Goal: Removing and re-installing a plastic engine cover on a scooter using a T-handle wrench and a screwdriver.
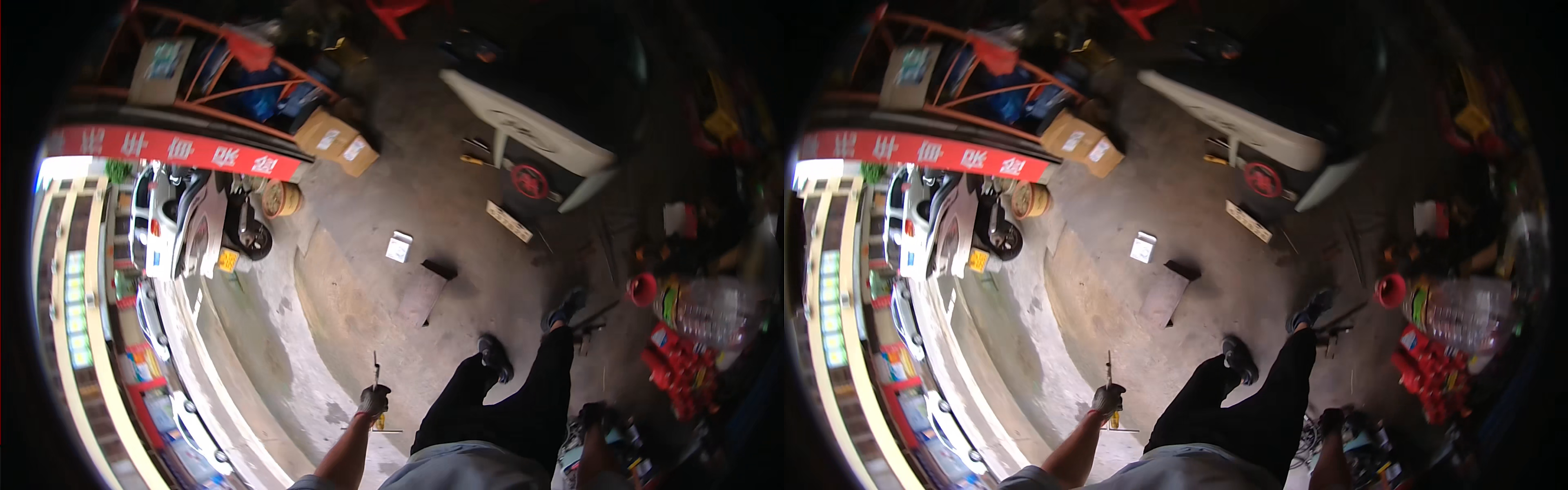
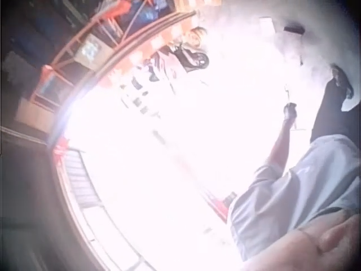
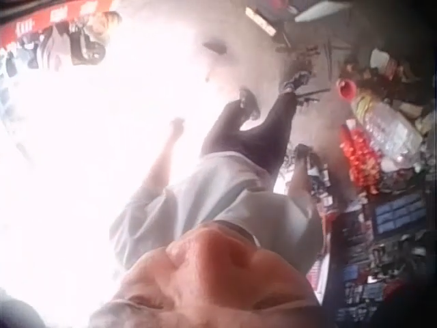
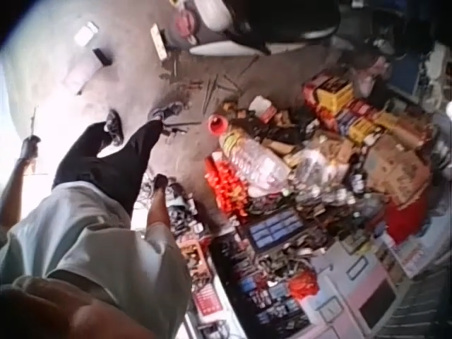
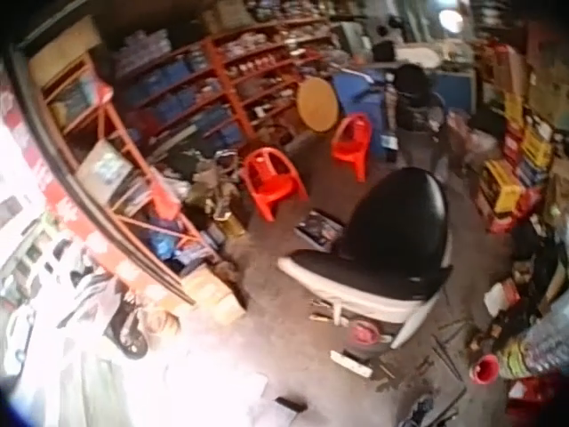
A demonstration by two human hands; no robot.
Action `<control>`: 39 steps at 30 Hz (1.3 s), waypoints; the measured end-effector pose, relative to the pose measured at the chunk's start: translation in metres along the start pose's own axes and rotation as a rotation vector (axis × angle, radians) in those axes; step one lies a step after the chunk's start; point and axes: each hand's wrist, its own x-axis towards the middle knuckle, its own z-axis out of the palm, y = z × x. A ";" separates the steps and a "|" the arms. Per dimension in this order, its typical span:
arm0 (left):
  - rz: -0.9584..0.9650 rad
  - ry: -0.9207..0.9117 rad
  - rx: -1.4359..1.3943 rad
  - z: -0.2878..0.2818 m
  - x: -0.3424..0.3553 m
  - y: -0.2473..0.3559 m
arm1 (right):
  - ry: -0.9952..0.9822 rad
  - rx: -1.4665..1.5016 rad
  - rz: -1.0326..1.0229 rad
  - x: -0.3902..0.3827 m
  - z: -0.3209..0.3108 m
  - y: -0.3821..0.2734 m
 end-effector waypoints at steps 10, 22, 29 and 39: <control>-0.167 0.040 -0.170 -0.083 0.030 -0.001 | -0.419 -0.091 -0.270 0.142 -0.170 -0.060; -0.472 0.235 -0.171 -0.137 0.065 -0.057 | -0.059 0.794 -0.199 0.481 -0.475 -0.391; -0.622 0.217 -0.124 -0.158 0.140 -0.184 | -0.114 0.435 -0.384 0.667 -0.427 -0.619; -0.836 0.043 0.042 -0.185 0.205 -0.263 | -0.072 0.706 -0.075 0.781 -0.294 -0.755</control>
